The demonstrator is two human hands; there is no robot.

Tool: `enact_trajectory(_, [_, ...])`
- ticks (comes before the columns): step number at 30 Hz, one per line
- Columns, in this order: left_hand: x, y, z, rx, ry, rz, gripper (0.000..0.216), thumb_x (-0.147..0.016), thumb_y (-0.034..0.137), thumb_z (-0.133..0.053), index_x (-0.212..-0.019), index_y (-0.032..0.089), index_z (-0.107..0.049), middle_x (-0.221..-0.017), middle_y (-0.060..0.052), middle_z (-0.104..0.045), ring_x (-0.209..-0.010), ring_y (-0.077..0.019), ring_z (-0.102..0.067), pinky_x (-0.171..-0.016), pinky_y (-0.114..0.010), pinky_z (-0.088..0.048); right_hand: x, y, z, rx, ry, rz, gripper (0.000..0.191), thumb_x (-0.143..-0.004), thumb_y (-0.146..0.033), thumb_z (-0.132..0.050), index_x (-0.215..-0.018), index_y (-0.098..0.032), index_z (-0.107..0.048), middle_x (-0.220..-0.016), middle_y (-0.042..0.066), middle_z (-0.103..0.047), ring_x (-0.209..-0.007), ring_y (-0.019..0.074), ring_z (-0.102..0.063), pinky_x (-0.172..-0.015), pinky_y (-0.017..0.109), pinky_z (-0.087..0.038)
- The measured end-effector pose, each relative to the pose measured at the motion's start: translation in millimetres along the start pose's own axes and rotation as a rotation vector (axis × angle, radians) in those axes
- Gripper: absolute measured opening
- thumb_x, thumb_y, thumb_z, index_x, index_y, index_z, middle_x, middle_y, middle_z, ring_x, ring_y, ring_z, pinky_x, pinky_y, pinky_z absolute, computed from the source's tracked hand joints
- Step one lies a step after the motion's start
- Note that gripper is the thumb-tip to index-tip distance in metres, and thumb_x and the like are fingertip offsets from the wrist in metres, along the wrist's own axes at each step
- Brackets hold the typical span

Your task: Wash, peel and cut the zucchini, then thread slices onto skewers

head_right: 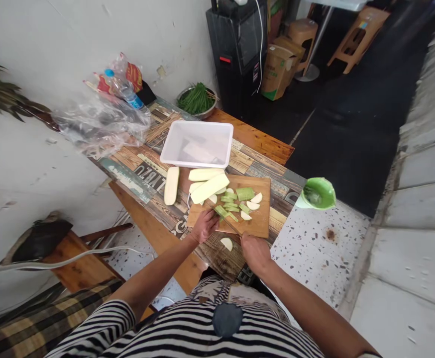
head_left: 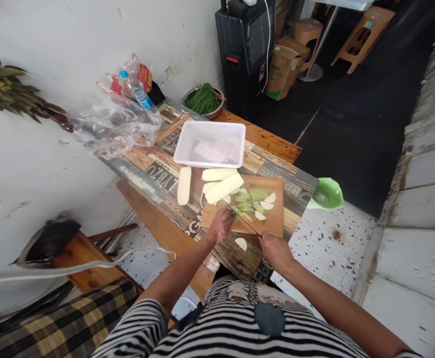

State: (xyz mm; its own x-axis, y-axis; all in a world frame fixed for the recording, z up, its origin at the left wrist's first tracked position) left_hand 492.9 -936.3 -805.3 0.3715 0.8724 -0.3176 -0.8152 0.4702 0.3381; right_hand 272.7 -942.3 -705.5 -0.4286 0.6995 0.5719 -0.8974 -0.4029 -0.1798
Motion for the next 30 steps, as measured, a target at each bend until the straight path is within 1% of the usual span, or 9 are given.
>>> enact_trajectory(3, [0, 0, 0, 0.007, 0.001, -0.019, 0.024, -0.092, 0.029, -0.049, -0.101, 0.014, -0.066, -0.108, -0.013, -0.062, -0.107, -0.0272, -0.052, -0.086, -0.042, -0.047, 0, 0, 3, 0.004, -0.01, -0.005, 0.032, -0.1, -0.028, -0.029, -0.099, -0.013, -0.056, -0.083, 0.014, -0.071, -0.079, 0.0263, -0.07, -0.063, 0.031, -0.051])
enact_trajectory(8, [-1, 2, 3, -0.014, -0.005, -0.007, 0.03, -0.093, 0.031, -0.045, -0.111, 0.015, -0.064, -0.111, -0.013, -0.061, -0.108, -0.0268, -0.051, -0.086, -0.043, -0.047, -1, -1, 10, 0.017, -0.031, 0.002, 0.033, -0.1, -0.028, -0.028, -0.099, -0.012, -0.057, -0.083, 0.016, -0.07, -0.078, 0.0256, -0.07, -0.062, 0.03, -0.051])
enact_trajectory(11, [-1, 4, 5, -0.021, -0.001, -0.021, 0.03, -0.094, 0.032, -0.044, -0.111, 0.016, -0.064, -0.111, -0.012, -0.061, -0.109, -0.0267, -0.051, -0.084, -0.042, -0.047, -1, -3, 11, 0.022, -0.051, 0.002, 0.032, -0.099, -0.026, -0.028, -0.099, -0.012, -0.057, -0.084, 0.015, -0.07, -0.079, 0.0258, -0.07, -0.063, 0.03, -0.051])
enact_trajectory(15, [-1, 3, 5, -0.038, 0.03, -0.032, 0.027, -0.093, 0.029, -0.046, -0.107, 0.016, -0.064, -0.107, -0.012, -0.062, -0.105, -0.0272, -0.053, -0.079, -0.042, -0.048, -2, -6, 10, 0.02, -0.063, 0.011, 0.032, -0.099, -0.023, -0.029, -0.099, -0.011, -0.058, -0.086, 0.016, -0.071, -0.081, 0.0263, -0.07, -0.065, 0.031, -0.052])
enact_trajectory(19, [1, 2, 3, -0.027, 0.025, -0.028, 0.025, -0.093, 0.028, -0.048, -0.109, 0.016, -0.063, -0.109, -0.012, -0.062, -0.111, -0.0279, -0.05, -0.083, -0.042, -0.049, -10, -7, 5, 0.003, -0.084, 0.016, 0.031, -0.099, -0.022, -0.031, -0.1, -0.01, -0.059, -0.084, 0.015, -0.071, -0.083, 0.0257, -0.07, -0.067, 0.03, -0.052])
enact_trajectory(22, [1, 3, 2, -0.045, 0.03, -0.026, 0.024, -0.092, 0.027, -0.049, -0.108, 0.017, -0.064, -0.111, -0.012, -0.061, -0.11, -0.0269, -0.052, -0.083, -0.042, -0.049, -17, -5, 1, -0.007, -0.088, 0.021, 0.029, -0.098, -0.022, -0.033, -0.099, -0.011, -0.06, -0.088, 0.014, -0.072, -0.087, 0.0247, -0.07, -0.069, 0.03, -0.052])
enact_trajectory(26, [0, 4, 1, -0.045, 0.034, -0.002, 0.021, -0.091, 0.026, -0.051, -0.104, 0.017, -0.065, -0.107, -0.01, -0.062, -0.105, -0.0253, -0.053, -0.081, -0.041, -0.049, -14, -7, 4, 0.006, -0.074, 0.02, 0.03, -0.099, -0.022, -0.031, -0.102, -0.011, -0.059, -0.091, 0.014, -0.071, -0.086, 0.0246, -0.07, -0.068, 0.029, -0.052])
enact_trajectory(30, [0, 5, 3, -0.005, 0.071, 0.003, 0.019, -0.091, 0.027, -0.051, -0.092, 0.016, -0.066, -0.094, -0.009, -0.063, -0.097, -0.024, -0.053, -0.077, -0.039, -0.047, -2, -13, 11, 0.058, -0.029, 0.019, 0.029, -0.099, -0.022, -0.03, -0.1, -0.012, -0.057, -0.086, 0.015, -0.07, -0.079, 0.0232, -0.07, -0.063, 0.028, -0.051])
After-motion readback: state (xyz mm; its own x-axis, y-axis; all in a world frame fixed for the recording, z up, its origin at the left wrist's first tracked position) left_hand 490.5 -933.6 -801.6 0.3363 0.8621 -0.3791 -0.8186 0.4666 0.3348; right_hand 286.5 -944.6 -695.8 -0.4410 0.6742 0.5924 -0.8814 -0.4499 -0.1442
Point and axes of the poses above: each hand's wrist, its own x-axis away from the middle knuckle, its own z-axis out of the back of the hand, y = z × x, the point moved 3 cm from there along -x, towards the middle knuckle
